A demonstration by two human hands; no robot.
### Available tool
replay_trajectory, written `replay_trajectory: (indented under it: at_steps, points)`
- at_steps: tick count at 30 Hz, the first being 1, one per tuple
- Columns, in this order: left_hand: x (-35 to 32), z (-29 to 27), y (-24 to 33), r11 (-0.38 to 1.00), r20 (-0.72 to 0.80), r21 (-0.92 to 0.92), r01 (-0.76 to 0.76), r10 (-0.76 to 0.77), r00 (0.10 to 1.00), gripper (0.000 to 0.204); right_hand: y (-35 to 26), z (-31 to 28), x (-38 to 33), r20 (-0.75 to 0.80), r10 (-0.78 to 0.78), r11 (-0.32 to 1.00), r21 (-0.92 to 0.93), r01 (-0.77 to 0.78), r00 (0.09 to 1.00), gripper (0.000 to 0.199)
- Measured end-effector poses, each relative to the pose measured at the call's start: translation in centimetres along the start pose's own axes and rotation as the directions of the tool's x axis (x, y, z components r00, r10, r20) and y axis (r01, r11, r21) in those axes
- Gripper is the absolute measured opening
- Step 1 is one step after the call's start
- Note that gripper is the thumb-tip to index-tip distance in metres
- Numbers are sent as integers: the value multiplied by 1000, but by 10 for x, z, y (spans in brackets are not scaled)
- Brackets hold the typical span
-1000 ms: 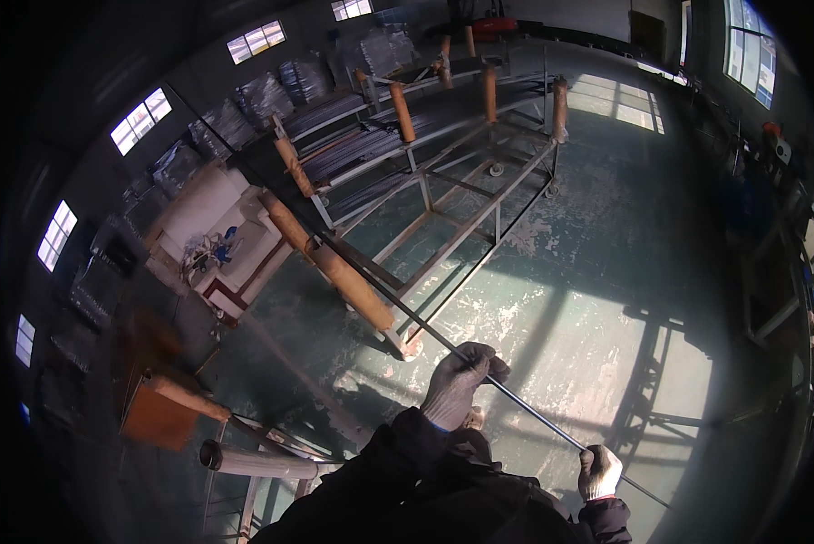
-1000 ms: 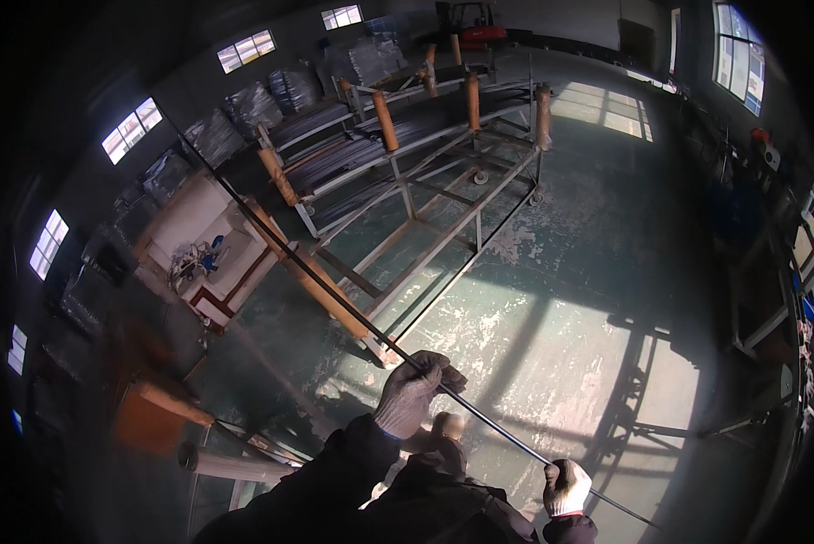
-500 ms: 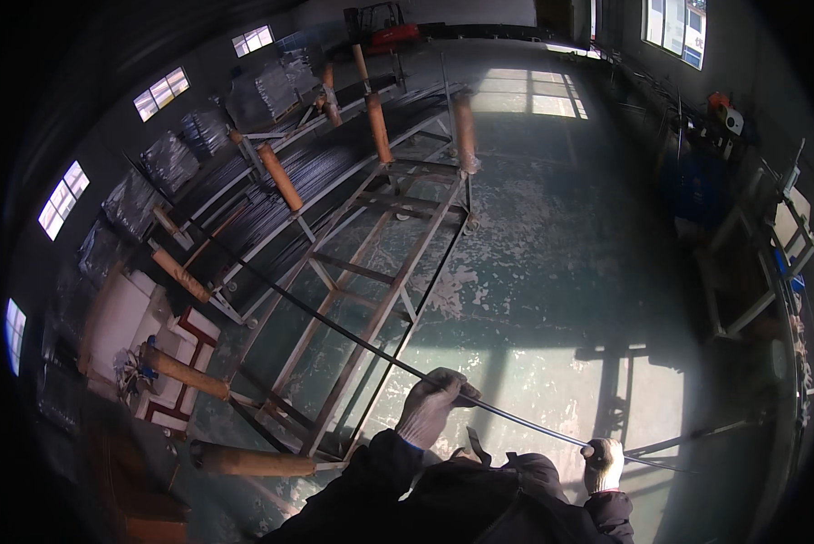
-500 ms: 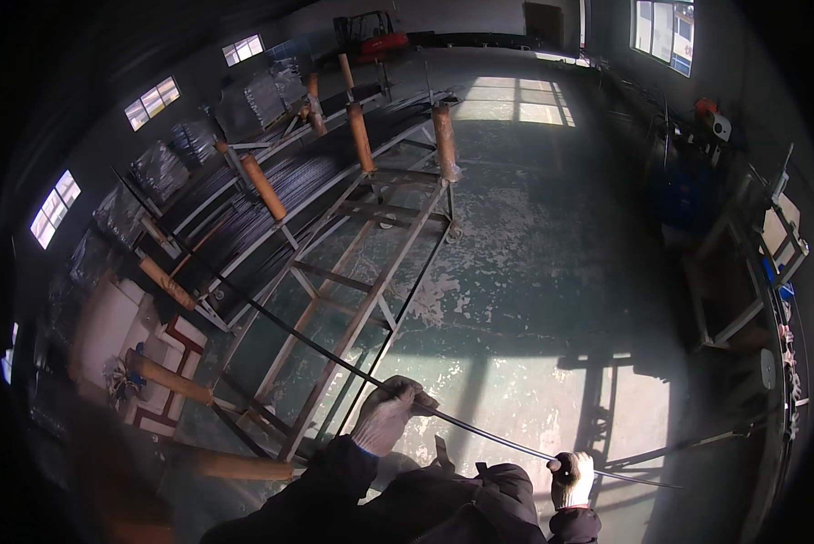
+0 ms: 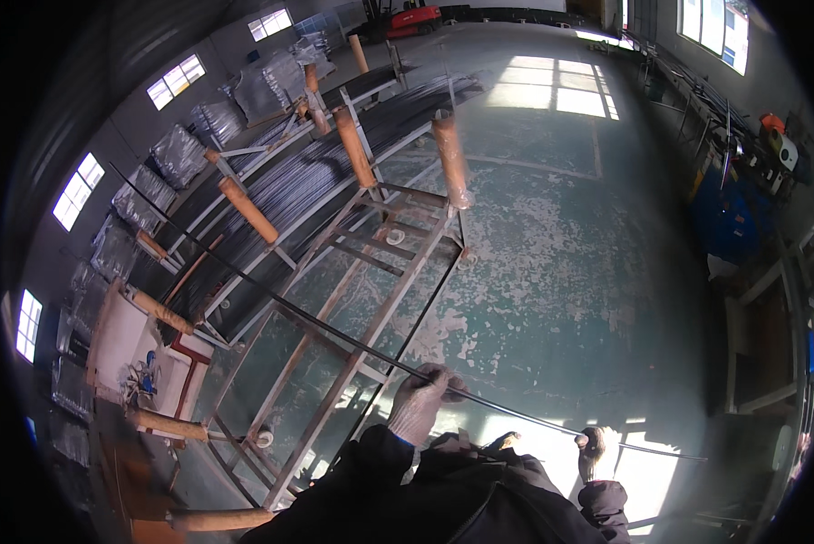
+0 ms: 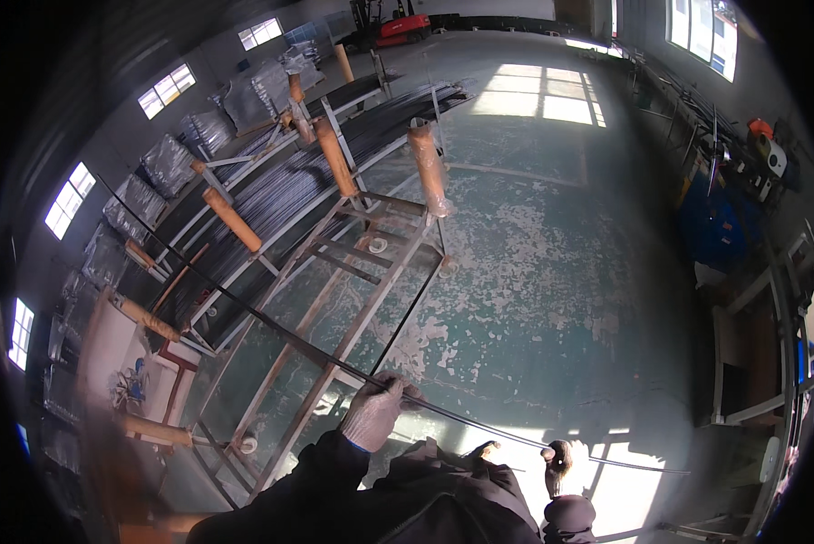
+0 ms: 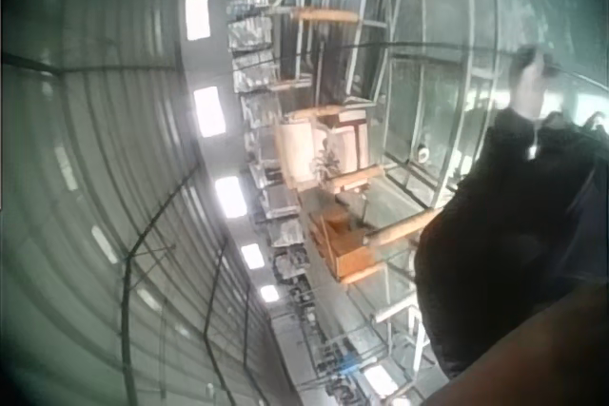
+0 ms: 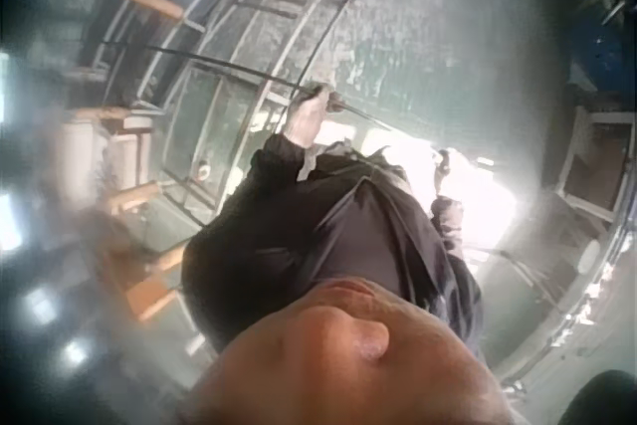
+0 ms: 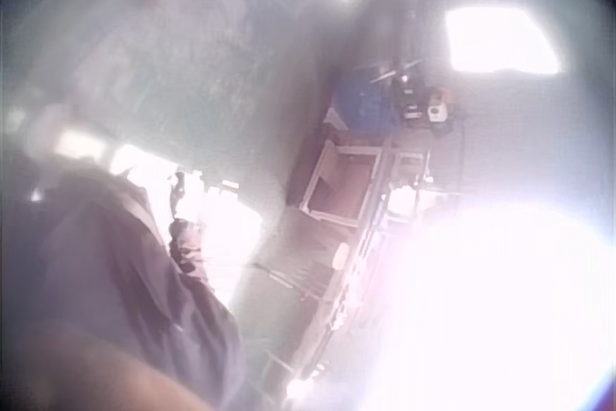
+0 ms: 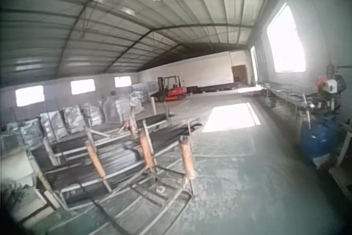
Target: The person retrieves a long metal rod from a rack, carries it to a workbench, and uses an angle grinder to cut the rod into shorter pieces. The person handles the rod with both hands and positions it on the bench before cutting.
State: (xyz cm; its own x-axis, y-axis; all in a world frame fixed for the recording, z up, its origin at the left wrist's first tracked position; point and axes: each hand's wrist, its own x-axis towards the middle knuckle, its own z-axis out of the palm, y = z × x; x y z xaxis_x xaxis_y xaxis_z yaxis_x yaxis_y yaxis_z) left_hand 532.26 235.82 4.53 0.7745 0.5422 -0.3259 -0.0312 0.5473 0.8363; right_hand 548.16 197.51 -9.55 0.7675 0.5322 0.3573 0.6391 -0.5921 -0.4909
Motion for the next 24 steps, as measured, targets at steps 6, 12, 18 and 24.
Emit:
replay_trajectory:
  at_steps: [6,12,18,24]
  points:
    - [168,75,27,991,-79,-84,-100,93,992,20,86,23,209,60,-67,995,78,62,996,24]
    - [375,111,37,995,-2,-53,-89,89,996,16,178,96,400,22,-48,996,72,47,999,16]
    - [566,183,112,994,97,-75,-73,81,992,23,231,109,602,-20,-39,999,-10,39,999,12]
    - [741,248,173,996,144,-43,-76,82,986,25,289,132,796,5,-180,982,-53,180,984,12]
